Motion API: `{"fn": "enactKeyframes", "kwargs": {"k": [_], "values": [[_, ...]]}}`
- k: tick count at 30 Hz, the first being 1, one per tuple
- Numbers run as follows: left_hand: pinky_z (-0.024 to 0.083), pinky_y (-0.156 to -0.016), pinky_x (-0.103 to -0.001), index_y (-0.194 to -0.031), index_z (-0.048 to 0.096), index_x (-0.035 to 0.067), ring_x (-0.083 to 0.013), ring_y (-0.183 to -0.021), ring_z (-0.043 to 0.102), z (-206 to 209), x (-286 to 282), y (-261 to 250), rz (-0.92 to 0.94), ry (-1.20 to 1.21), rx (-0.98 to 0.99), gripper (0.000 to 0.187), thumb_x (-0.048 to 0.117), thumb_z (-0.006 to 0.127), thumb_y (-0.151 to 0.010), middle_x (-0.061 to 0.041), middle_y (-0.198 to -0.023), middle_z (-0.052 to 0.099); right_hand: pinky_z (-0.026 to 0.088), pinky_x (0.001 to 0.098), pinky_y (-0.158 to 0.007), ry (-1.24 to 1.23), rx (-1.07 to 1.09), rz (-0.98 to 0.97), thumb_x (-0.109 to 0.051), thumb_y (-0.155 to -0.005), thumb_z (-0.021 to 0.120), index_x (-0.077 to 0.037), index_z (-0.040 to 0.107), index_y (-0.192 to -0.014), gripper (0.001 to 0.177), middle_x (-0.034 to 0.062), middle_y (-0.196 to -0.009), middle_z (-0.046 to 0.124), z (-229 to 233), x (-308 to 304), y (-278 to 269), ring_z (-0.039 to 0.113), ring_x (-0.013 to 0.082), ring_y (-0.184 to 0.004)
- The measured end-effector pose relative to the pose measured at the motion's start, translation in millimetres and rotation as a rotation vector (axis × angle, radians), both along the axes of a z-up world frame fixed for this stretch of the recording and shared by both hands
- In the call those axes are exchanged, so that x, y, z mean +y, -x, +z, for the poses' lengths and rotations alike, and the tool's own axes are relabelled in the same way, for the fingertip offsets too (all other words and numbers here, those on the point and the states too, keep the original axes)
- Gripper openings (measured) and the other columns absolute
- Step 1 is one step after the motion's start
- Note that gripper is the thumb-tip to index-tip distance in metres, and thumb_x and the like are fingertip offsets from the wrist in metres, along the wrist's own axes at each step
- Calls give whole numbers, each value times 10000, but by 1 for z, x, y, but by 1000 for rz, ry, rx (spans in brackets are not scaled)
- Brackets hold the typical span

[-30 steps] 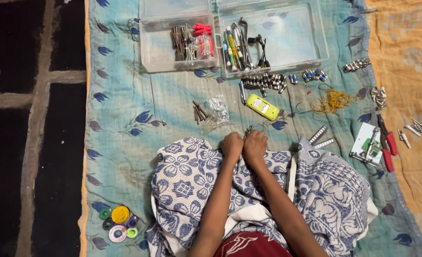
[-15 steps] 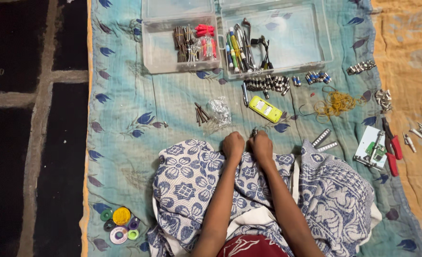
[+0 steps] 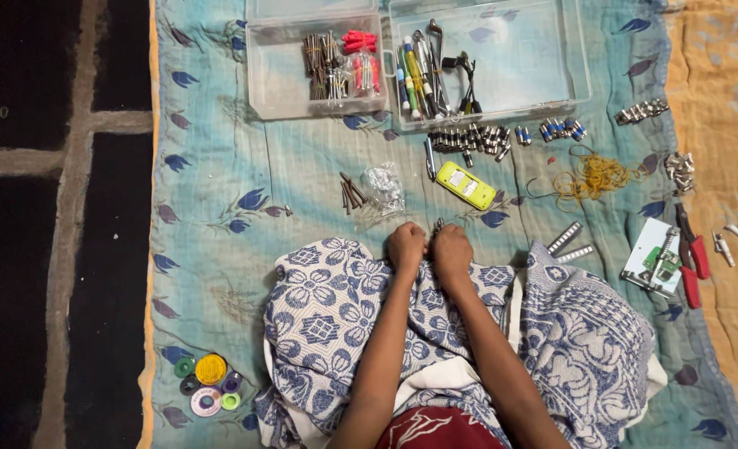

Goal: The person sits on a cloth on the floor and organizes small metal hardware pieces. They pick up metal rods and cylindrical parts, bundle them with rubber bands, and place them into a clear plastic container. The person also handles a yellow mobile phone and various tools laid out on the cloth.

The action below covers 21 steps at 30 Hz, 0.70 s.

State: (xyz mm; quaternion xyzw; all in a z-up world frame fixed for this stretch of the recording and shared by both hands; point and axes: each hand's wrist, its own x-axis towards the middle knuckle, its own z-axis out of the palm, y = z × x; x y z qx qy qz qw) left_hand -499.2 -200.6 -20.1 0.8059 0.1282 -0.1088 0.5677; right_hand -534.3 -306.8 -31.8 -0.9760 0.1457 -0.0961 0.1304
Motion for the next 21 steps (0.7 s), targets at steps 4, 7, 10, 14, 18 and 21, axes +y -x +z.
{"fn": "enactKeyframes", "kwargs": {"k": [4,7,10,14,18,21], "values": [[542,-589,-277,-929,675,-3,-101,-641,646,-14,-9,-8,47,627,-179,205,123,560,-1043,-69,-776,703,521,467,-617,-226,20,16,-178,-845,699,18,673,-905,207,231,-761,696,-5,-25,-5,666,386,-670],[419,-539,-247,-1114,711,45,-91,-579,470,-4,-11,-12,-74,440,-204,230,127,518,-1020,-4,-923,728,426,354,-496,-1269,101,-158,-134,-929,620,41,659,-892,183,98,-709,632,-10,-51,-5,560,178,-584],[435,-651,-275,-1144,715,13,-104,-700,467,0,-15,-7,-119,584,-314,231,153,546,-1072,-84,-960,691,429,318,-500,-1299,25,-150,-162,-931,614,26,651,-877,199,53,-711,640,-18,-59,-5,559,128,-585],[584,-738,-412,-957,738,38,-304,-810,732,11,-7,2,-182,-185,-443,168,186,669,-922,-166,-927,762,478,312,-527,-1255,57,-119,-143,-932,606,36,662,-874,196,69,-720,659,-16,-67,-6,600,139,-597],[582,-773,-454,-849,757,39,-372,-829,744,17,-6,14,-387,-350,-167,188,227,751,-842,-201,-867,751,527,315,-572,-1599,153,-183,-100,-939,584,35,657,-926,154,84,-759,681,-1,-71,-4,626,170,-615],[587,-746,-468,-828,757,33,-390,-817,736,-1,-26,21,-369,-554,-277,127,158,738,-813,-213,-851,738,545,332,-570,-1965,167,-130,-109,-974,596,20,625,-934,138,88,-761,657,22,-76,-4,632,186,-631]]}}
